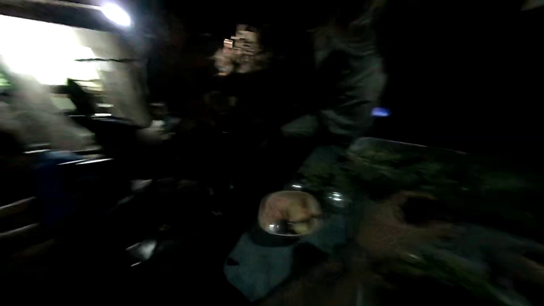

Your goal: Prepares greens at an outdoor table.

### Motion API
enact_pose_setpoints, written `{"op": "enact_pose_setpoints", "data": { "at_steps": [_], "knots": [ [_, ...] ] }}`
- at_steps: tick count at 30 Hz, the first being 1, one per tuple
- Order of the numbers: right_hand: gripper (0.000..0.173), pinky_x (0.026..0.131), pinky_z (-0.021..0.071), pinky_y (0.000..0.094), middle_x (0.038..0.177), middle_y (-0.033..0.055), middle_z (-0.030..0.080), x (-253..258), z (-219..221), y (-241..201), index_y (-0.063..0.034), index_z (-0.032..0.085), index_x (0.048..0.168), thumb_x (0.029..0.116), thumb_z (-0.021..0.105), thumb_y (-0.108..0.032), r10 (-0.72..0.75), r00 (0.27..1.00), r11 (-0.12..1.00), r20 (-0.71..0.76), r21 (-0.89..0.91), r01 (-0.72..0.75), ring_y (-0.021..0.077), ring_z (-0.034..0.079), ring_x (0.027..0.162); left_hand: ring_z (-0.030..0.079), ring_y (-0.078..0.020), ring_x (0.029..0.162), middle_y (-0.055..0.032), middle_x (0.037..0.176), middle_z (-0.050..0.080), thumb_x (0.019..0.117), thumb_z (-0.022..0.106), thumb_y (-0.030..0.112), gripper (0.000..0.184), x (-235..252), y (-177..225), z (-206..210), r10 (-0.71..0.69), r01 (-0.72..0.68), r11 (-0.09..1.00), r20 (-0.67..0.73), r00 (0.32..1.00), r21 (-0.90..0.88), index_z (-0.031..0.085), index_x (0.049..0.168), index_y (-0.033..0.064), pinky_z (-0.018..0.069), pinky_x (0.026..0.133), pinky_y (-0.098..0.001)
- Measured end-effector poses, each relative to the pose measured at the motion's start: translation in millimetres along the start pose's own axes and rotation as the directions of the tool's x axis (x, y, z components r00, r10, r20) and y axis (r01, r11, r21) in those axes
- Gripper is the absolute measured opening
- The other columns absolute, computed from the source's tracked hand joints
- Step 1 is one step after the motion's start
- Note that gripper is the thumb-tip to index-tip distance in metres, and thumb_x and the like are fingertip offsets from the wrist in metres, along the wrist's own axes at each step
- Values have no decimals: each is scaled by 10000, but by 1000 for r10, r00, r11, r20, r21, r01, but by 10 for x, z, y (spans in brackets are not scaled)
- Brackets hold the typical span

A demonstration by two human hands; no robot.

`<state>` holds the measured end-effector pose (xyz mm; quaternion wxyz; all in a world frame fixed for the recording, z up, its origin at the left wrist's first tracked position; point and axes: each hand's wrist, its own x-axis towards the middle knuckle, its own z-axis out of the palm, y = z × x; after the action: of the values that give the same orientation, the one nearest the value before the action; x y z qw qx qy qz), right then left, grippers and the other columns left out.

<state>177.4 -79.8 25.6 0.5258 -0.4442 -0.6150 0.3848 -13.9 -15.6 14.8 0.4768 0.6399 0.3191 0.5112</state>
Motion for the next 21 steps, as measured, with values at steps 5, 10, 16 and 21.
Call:
{"op": "enact_pose_setpoints", "data": {
  "at_steps": [5, 10, 16, 21],
  "knots": [
    [73, 582, 591, 262, 772, 40, 702, -105, -123, 86, -62, 727, 912, 842, 739, -78, 152, 961, 988, -233, 48, -145, 129, 668, 636, 722, -140, 881, -54, 1021, 729, 890, 772, 58, 441, 74, -163, 153, -92, 94, 994, 34, 995, -49, 587, 1290, 88, 622, 787, -294],
    [131, 592, 579, 272, 782, 57, 682, -291, -268, 131, -47, 697, 906, 840, 768, -136, 231, 948, 965, -217, 176, -194, 135, 654, 644, 716, -147, 842, -50, 974, 727, 865, 777, 29, 411, 62, -166, 216, -90, 89, 996, -42, 995, -19, 609, 1237, 82, 619, 745, -308],
    [115, 641, 617, 265, 859, -5, 731, -665, -452, 21, -81, 745, 994, 881, 748, -102, 84, 996, 973, -24, -216, -87, 86, 697, 712, 724, -172, 816, -66, 959, 734, 838, 826, 63, 410, 104, -244, 156, -101, 98, 993, -61, 993, -59, 648, 1206, 97, 628, 730, -324],
    [271, 950, 582, 460, 1202, 92, 724, -816, -445, -271, -89, 742, 1181, 926, 668, -32, 176, 927, 735, 332, -671, 101, 218, 708, 1080, 726, -158, 816, -45, 958, 739, 813, 839, 57, 465, 43, -170, 212, -110, 110, 994, -4, 994, -19, 636, 1225, 130, 625, 717, -307]
  ]
}}
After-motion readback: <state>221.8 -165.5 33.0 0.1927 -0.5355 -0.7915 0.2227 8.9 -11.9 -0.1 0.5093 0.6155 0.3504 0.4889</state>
